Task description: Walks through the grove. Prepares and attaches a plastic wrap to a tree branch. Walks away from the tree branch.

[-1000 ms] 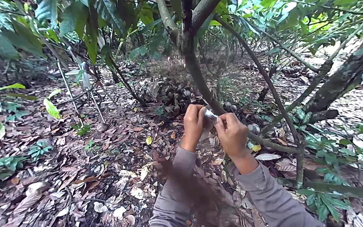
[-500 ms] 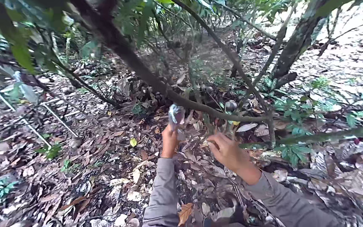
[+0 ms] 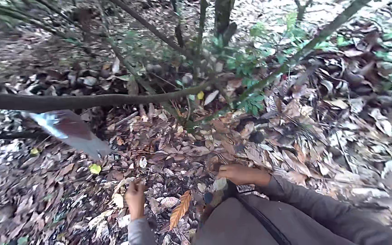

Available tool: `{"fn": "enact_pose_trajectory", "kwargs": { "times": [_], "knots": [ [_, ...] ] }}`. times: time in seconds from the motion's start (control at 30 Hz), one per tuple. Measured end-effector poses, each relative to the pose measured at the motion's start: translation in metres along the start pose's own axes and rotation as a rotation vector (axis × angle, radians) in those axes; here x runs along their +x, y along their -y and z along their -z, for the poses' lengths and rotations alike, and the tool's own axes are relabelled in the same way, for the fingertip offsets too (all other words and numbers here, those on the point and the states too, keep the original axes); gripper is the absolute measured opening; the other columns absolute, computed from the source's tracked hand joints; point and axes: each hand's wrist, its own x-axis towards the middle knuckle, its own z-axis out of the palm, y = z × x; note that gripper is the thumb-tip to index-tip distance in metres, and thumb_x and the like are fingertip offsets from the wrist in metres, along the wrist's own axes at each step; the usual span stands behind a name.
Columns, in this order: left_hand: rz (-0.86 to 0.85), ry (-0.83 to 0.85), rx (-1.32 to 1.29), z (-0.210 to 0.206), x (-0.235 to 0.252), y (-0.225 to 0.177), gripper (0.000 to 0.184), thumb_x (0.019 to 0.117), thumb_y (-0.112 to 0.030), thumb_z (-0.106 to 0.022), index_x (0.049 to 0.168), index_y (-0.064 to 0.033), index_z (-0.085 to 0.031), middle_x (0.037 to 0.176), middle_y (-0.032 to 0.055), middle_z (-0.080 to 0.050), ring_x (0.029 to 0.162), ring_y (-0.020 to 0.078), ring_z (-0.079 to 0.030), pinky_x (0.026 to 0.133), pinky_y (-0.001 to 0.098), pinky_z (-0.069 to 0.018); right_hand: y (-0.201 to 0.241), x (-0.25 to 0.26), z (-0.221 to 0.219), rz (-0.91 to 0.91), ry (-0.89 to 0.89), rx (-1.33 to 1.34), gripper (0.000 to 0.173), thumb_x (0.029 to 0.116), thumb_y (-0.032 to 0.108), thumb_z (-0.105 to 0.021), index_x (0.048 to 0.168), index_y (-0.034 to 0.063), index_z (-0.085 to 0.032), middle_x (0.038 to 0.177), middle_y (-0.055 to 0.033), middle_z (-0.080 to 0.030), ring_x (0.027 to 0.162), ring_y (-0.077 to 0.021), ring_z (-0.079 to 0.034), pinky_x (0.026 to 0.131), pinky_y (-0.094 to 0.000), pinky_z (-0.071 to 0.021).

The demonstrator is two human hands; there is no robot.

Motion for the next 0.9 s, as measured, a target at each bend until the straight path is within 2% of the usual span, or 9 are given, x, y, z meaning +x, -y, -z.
{"fn": "enact_pose_trajectory", "kwargs": {
  "times": [0.2,0.33,0.37,0.47,0.57,0.67,0.73,0.83,0.9],
  "knots": [
    [-0.001,0.755,-0.172,-0.087,-0.155,-0.013,0.024,0.0977,-0.012,-0.065,0.116,0.0013,-0.071,0.111,0.0122,-0.072,0.1,0.0177,-0.069,0.092,0.0389,-0.0566,-0.041,-0.064,-0.054,0.154,0.02,0.278,0.038,0.0945,-0.007,-0.059,0.126,0.0086,-0.073,0.13,-0.0223,-0.064,0.123,-0.0394,-0.06,0.106,-0.0583,-0.0461],
    [0.188,1.033,0.203,-0.126,-0.235,-0.102,0.036,0.1057,-0.005,-0.05,0.14,0.0043,-0.055,0.14,0.0201,-0.06,0.129,0.026,-0.057,0.113,0.0412,-0.0411,-0.059,-0.102,-0.067,0.159,0.066,0.329,0.034,0.0949,-0.004,-0.061,0.126,0.0036,-0.072,0.13,-0.0245,-0.065,0.123,-0.0414,-0.061,0.107,-0.058,-0.0447],
    [0.225,1.014,0.313,-0.136,-0.25,-0.116,0.038,0.1057,-0.003,-0.05,0.143,0.0044,-0.052,0.145,0.02,-0.056,0.135,0.0273,-0.052,0.116,0.0409,-0.0369,-0.062,-0.112,-0.07,0.166,0.085,0.349,0.033,0.0949,-0.004,-0.061,0.126,0.0013,-0.071,0.129,-0.0255,-0.065,0.123,-0.0419,-0.061,0.107,-0.0576,-0.0439],
    [-0.198,0.715,0.22,-0.178,-0.268,-0.048,0.036,0.0939,-0.012,-0.068,0.124,0.0084,-0.066,0.121,0.0273,-0.068,0.114,0.0375,-0.067,0.103,0.0499,-0.0515,-0.071,-0.142,-0.08,0.164,0.071,0.375,0.034,0.0952,-0.003,-0.062,0.127,0.0023,-0.071,0.13,-0.0234,-0.065,0.123,-0.0387,-0.061,0.109,-0.0556,-0.044],
    [-0.248,0.448,0.133,-0.19,-0.282,-0.061,0.025,0.0875,-0.011,-0.075,0.107,0.0053,-0.073,0.105,0.0233,-0.071,0.098,0.0363,-0.07,0.091,0.0537,-0.0554,-0.081,-0.172,-0.093,0.179,-0.072,0.381,0.028,0.0978,-0.002,-0.058,0.122,-0.0007,-0.072,0.128,-0.0219,-0.067,0.122,-0.0376,-0.063,0.107,-0.0557,-0.0459],
    [-0.463,0.34,0.067,-0.193,-0.297,-0.093,0.015,0.0854,-0.003,-0.072,0.098,0.0052,-0.074,0.094,0.0189,-0.073,0.083,0.0289,-0.072,0.08,0.0446,-0.0599,-0.083,-0.197,-0.104,0.198,-0.275,0.424,0.024,0.0985,-0.004,-0.055,0.116,-0.0049,-0.072,0.122,-0.0239,-0.069,0.119,-0.0381,-0.065,0.108,-0.0536,-0.0469],
    [-0.555,0.451,0.024,-0.198,-0.302,-0.117,0.016,0.0911,-0.001,-0.067,0.102,0.0067,-0.075,0.101,0.0196,-0.075,0.094,0.0302,-0.074,0.089,0.0451,-0.0594,-0.083,-0.209,-0.106,0.226,-0.43,0.434,0.023,0.0985,-0.004,-0.055,0.113,-0.0035,-0.073,0.117,-0.0214,-0.071,0.116,-0.0348,-0.066,0.107,-0.0501,-0.0485],
    [-0.527,0.572,0.105,-0.209,-0.305,-0.127,0.034,0.1002,-0.008,-0.055,0.127,0.0128,-0.063,0.132,0.0293,-0.063,0.127,0.043,-0.06,0.112,0.0541,-0.0451,-0.077,-0.217,-0.107,0.227,-0.602,0.44,0.022,0.1004,0.001,-0.054,0.113,-0.0011,-0.073,0.117,-0.0164,-0.072,0.117,-0.0286,-0.066,0.108,-0.0452,-0.0489],
    [-0.487,0.577,0.171,-0.214,-0.3,-0.136,0.041,0.1009,-0.011,-0.054,0.135,0.0125,-0.058,0.135,0.03,-0.061,0.129,0.0435,-0.058,0.112,0.0552,-0.0442,-0.08,-0.218,-0.109,0.176,-0.682,0.451,0.023,0.1017,0.005,-0.054,0.114,0.0005,-0.073,0.118,-0.0152,-0.072,0.118,-0.0268,-0.066,0.108,-0.0441,-0.0493]
  ]
}}
